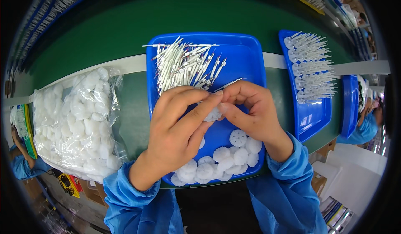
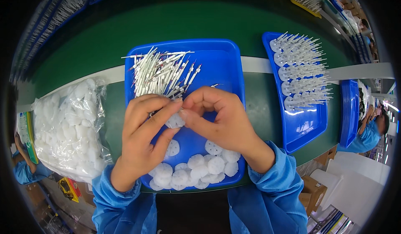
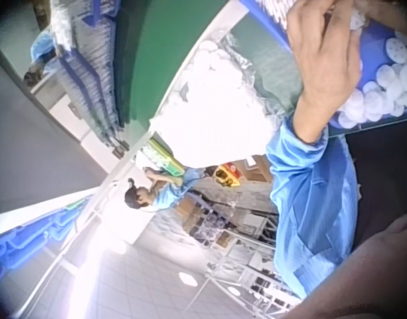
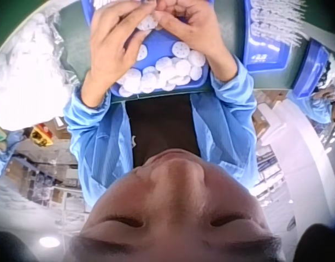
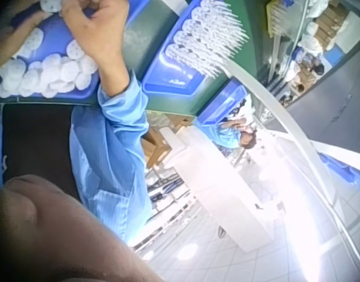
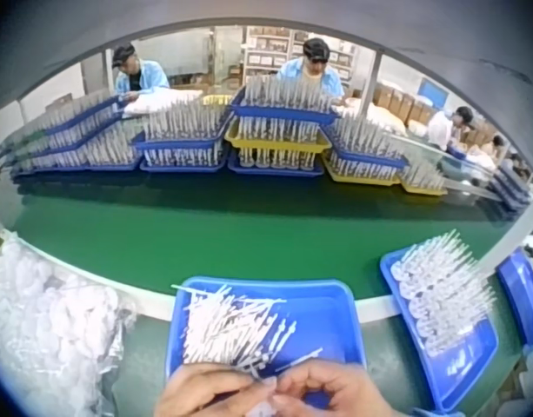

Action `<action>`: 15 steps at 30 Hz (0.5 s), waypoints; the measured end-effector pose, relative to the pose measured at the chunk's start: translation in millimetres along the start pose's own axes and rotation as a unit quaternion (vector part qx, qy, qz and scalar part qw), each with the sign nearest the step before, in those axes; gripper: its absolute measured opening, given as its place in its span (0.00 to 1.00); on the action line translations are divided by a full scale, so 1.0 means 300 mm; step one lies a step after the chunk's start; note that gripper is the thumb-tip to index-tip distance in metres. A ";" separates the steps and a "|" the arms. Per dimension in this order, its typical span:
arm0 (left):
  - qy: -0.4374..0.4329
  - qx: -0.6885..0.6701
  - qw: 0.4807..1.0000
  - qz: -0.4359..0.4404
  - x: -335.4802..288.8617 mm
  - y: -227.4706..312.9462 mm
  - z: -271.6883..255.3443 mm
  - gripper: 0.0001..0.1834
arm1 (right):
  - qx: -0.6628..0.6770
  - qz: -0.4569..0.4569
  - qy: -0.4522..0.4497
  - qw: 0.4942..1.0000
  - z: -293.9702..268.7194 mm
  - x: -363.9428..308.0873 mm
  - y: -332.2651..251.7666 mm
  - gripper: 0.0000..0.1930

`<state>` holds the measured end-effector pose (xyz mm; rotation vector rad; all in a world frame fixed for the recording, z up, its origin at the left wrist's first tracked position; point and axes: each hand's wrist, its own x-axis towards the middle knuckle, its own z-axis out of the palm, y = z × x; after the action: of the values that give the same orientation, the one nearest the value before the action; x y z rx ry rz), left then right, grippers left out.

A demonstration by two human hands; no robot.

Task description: The person inserts white cotton tips into the holes of small white plastic discs. They pick up a disc and a cotton tip, insert the tip into the disc, and place the finished item into a blue tray. The process is repeated continuously throughout the clip.

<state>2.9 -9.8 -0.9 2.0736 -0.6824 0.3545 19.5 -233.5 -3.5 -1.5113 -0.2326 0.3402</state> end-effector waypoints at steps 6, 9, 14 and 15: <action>0.020 0.027 0.998 -0.048 0.009 0.016 0.003 0.38 | -0.245 -0.126 0.005 0.961 -0.038 -0.028 -0.014 0.10; -0.066 0.043 0.994 -0.070 -0.007 -0.002 0.005 0.39 | -0.475 -0.208 -0.007 0.855 -0.073 -0.045 -0.011 0.12; -0.123 0.101 0.987 -0.032 -0.020 -0.013 0.009 0.27 | -0.485 -0.194 -0.016 0.852 -0.066 -0.057 -0.012 0.15; -0.098 0.099 0.989 -0.042 -0.021 -0.011 0.020 0.19 | -0.477 -0.197 -0.014 0.856 -0.071 -0.052 -0.010 0.15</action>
<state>-0.2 -11.1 -9.5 2.3405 -0.6954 0.1771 12.8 -259.1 -0.7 -2.3716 -0.8118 -0.1288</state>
